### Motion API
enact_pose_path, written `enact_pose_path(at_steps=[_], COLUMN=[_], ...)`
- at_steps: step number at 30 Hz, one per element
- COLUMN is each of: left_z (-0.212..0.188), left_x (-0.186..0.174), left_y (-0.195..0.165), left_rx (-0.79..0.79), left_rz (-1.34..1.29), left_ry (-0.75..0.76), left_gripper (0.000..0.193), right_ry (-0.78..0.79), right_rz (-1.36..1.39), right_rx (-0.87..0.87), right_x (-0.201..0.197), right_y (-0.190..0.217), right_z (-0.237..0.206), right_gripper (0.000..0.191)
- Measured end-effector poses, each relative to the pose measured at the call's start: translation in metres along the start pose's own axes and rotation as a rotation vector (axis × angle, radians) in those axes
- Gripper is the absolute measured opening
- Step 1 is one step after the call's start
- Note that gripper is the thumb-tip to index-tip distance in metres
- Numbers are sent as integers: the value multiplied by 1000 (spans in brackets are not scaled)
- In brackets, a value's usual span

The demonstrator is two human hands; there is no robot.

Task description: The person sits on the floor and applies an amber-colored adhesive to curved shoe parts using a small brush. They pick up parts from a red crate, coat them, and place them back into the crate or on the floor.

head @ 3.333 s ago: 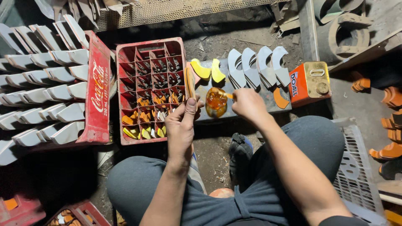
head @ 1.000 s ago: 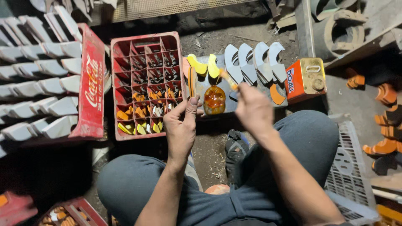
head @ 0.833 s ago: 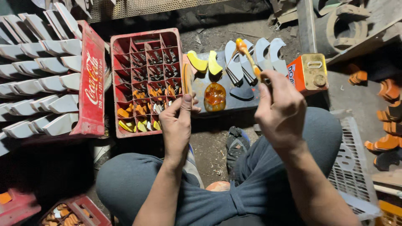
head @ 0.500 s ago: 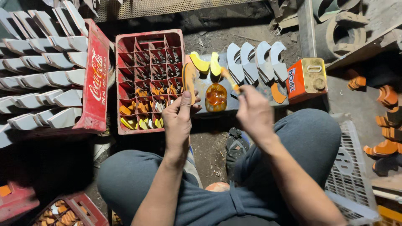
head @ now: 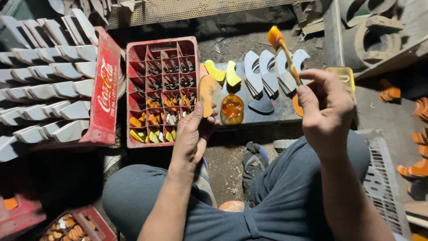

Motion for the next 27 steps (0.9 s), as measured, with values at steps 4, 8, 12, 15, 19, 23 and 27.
enact_pose_path(at_steps=[4,8,12,15,19,23,27], left_z=[-3,-8,-12,-14,-16,-15,-18], left_x=[3,7,12,13,10,7,6], left_y=[3,6,4,4,4,4,1], left_rx=[-68,-115,-132,-154,-153,-145,-124], left_rz=[-21,-18,-43,-51,-51,-66,-48], left_ry=[58,89,115,96,109,99,93], left_gripper=[46,50,47,45,47,43,42], right_ry=[33,155,268,300,201,218,227], right_rz=[110,-1,-15,8,-64,5,-37], right_rx=[3,-114,-148,-216,-184,-199,-247], right_x=[12,24,35,40,40,42,46], right_y=[-15,-17,-16,-14,-13,-9,-6], right_z=[-17,-33,-37,-36,-33,-35,-39], right_gripper=[24,24,24,24,22,24,24])
Point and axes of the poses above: each hand's wrist, its own z-axis towards the middle knuckle, its own x-axis out of the palm, y = z × x, the point moved 2 cm from there along z, towards the middle knuckle, and after that the axes turned 12 degrees about -y, right-handed, at the moved point
